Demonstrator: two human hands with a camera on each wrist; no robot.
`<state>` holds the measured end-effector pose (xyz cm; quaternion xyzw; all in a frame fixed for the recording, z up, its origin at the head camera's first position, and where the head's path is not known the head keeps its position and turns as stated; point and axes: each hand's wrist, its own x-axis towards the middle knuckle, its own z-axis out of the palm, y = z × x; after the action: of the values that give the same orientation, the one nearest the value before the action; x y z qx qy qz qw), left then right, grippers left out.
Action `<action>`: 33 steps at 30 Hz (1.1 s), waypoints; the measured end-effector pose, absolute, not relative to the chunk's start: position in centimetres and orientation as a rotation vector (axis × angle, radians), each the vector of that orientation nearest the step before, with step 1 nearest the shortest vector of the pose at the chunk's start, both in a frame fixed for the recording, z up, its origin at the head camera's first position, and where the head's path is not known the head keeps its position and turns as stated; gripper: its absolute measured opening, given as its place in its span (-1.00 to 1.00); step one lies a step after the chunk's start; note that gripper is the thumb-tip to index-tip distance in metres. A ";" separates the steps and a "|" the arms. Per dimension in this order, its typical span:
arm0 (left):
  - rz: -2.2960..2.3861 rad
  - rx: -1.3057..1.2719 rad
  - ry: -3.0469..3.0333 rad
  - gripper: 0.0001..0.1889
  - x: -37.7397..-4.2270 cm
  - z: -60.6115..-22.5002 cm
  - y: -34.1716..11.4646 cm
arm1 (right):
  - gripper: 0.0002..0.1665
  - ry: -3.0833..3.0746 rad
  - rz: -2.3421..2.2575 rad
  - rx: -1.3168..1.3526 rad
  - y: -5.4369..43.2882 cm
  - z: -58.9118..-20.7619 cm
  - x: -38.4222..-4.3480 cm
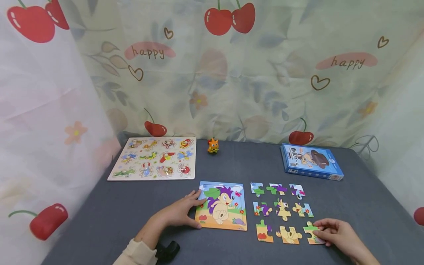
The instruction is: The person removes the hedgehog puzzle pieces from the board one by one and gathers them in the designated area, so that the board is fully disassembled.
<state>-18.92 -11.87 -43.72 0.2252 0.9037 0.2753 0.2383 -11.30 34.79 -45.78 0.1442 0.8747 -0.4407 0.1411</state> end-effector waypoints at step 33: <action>0.745 0.603 2.477 -0.16 -18.9 -43.8 -11.9 | -0.56 2.651 -1.139 0.284 34.1 -45.8 -11.4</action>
<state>-18.93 -11.92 -43.76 0.2202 0.9053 0.2721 0.2405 -11.41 34.12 -45.75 0.0972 0.9077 -0.3899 0.1207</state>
